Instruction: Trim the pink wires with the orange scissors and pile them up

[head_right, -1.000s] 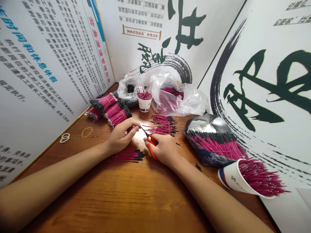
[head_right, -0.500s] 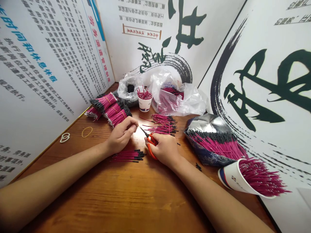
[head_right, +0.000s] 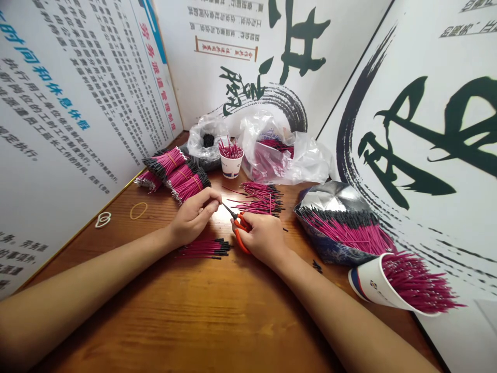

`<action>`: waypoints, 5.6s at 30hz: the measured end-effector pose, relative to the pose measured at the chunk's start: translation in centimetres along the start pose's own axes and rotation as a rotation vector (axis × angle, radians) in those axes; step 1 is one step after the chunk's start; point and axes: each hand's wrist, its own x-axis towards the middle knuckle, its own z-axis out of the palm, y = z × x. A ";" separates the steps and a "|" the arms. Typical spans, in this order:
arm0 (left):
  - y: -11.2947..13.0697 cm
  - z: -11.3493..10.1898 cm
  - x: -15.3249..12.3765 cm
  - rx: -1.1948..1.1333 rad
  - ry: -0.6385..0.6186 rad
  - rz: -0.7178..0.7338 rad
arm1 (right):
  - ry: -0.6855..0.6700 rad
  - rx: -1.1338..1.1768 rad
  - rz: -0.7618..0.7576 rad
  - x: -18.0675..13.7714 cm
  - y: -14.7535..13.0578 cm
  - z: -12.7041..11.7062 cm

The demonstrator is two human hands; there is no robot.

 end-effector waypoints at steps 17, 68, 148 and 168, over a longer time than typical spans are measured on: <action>0.8 -0.6 -0.4 0.324 -0.286 0.195 | 0.076 0.303 0.098 0.2 0.8 -0.2; -0.2 -0.1 0.3 0.259 -0.289 -0.002 | 0.120 -0.071 -0.316 0.4 1.2 0.1; 0.1 0.1 0.2 0.478 -0.115 0.137 | -0.010 0.255 0.025 0.1 0.0 -0.2; -0.3 0.2 -0.1 0.091 0.106 0.089 | -0.004 0.160 0.023 -0.1 -0.9 0.0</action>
